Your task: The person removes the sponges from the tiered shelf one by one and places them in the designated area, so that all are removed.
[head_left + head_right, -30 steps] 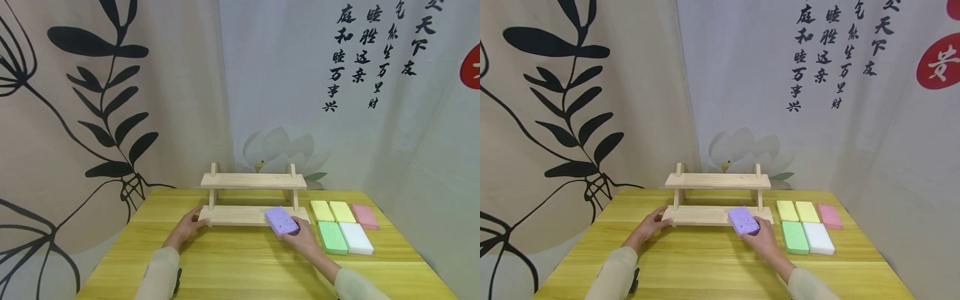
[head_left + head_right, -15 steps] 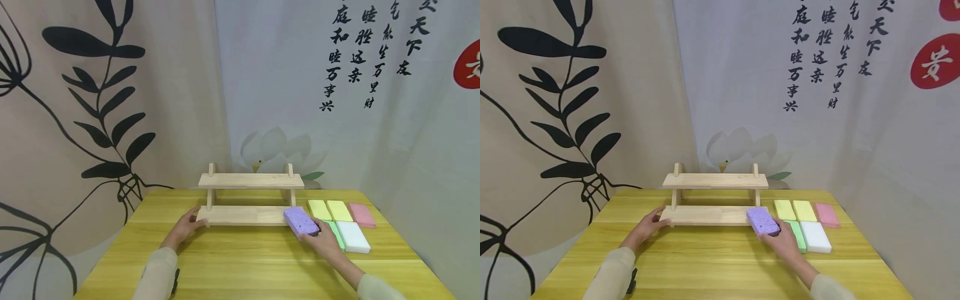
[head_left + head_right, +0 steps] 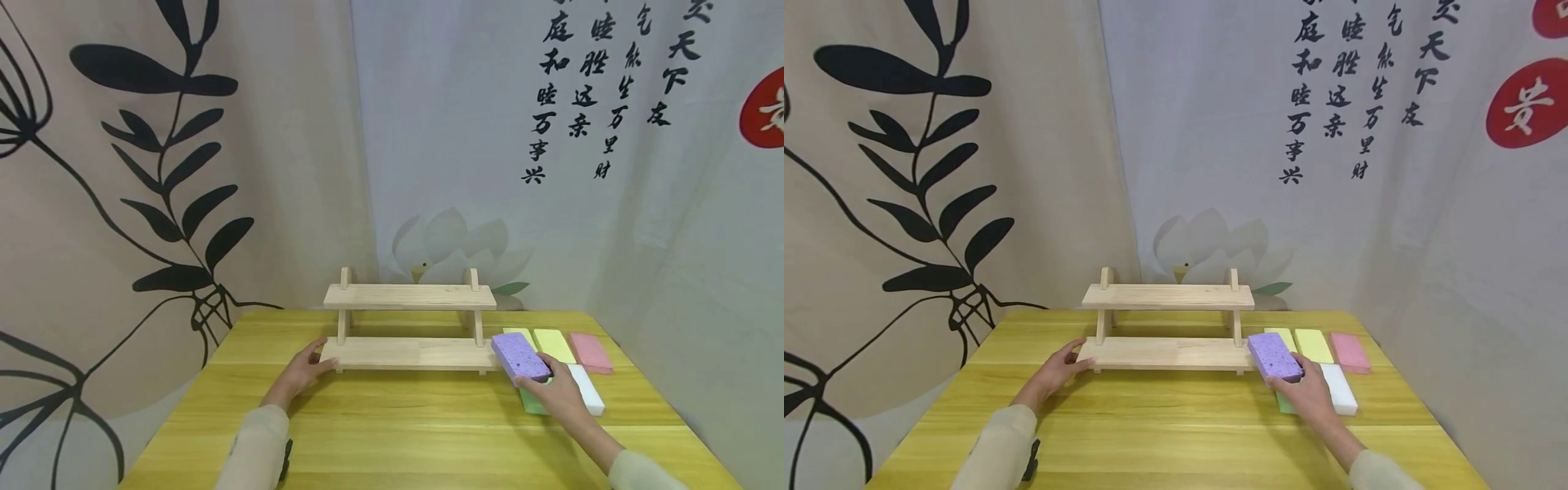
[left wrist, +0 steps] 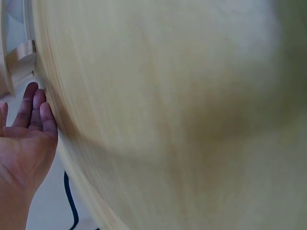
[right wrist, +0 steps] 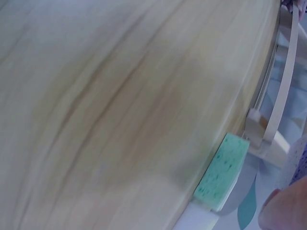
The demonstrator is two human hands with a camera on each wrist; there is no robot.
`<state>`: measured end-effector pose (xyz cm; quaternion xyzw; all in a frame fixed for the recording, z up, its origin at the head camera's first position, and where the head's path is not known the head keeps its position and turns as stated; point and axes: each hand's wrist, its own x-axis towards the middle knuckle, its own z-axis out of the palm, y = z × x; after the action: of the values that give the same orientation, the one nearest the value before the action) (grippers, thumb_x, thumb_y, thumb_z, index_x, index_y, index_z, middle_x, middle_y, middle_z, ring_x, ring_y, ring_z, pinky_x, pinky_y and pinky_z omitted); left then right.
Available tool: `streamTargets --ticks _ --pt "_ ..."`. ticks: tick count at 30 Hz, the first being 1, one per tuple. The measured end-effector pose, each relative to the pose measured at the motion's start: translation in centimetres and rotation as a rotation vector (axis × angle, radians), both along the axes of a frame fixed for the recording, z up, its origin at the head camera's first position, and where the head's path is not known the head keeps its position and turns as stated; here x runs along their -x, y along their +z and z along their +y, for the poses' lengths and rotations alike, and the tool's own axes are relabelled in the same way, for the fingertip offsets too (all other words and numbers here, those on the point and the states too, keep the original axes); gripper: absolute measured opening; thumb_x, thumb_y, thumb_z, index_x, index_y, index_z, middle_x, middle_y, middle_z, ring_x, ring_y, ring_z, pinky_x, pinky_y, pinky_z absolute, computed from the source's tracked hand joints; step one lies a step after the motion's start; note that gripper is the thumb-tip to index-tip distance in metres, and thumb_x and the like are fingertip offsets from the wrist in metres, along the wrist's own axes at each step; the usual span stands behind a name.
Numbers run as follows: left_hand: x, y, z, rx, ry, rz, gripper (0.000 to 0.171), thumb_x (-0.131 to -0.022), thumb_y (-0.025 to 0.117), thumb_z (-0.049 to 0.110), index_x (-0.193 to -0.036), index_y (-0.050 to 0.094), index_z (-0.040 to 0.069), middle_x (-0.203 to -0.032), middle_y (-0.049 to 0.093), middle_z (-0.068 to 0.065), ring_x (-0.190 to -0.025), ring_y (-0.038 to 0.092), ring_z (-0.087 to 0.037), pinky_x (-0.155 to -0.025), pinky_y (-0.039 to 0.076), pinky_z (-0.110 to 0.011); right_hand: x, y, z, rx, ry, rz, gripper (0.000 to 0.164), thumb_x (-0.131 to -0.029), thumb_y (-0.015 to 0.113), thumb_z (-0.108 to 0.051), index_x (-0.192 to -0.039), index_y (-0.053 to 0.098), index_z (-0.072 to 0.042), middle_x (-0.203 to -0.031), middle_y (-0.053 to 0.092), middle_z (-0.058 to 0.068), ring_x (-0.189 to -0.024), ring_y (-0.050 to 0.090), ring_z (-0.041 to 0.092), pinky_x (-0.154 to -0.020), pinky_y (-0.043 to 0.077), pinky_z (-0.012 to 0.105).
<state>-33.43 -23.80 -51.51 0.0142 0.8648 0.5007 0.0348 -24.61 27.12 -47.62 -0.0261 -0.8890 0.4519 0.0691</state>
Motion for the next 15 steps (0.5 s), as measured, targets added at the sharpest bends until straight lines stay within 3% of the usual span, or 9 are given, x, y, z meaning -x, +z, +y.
streamTargets --ticks 7,15 --pt "0.0 0.0 0.0 -0.008 -0.005 -0.001 0.081 -0.091 0.069 0.048 -0.156 0.032 0.015 -0.137 0.049 -0.025 -0.123 0.050 -0.040 -0.097 0.043 -0.056 0.0 -0.1 2.7 0.000 -0.006 0.018 0.088 -0.089 0.076 -0.032 -0.147 0.029 0.013 -0.143 0.041 0.035 -0.128 0.044 0.043 -0.102 0.037 0.053" --pt "-0.1 -0.1 0.0 -0.014 0.000 -0.004 0.079 -0.093 0.069 0.045 -0.156 0.032 0.015 -0.141 0.045 -0.028 -0.127 0.046 -0.043 -0.100 0.040 -0.059 -0.6 0.0 6.5 -0.025 -0.044 0.017 0.093 -0.091 0.074 -0.032 -0.147 0.020 0.018 -0.145 0.032 0.041 -0.132 0.035 0.049 -0.106 0.029 0.059"
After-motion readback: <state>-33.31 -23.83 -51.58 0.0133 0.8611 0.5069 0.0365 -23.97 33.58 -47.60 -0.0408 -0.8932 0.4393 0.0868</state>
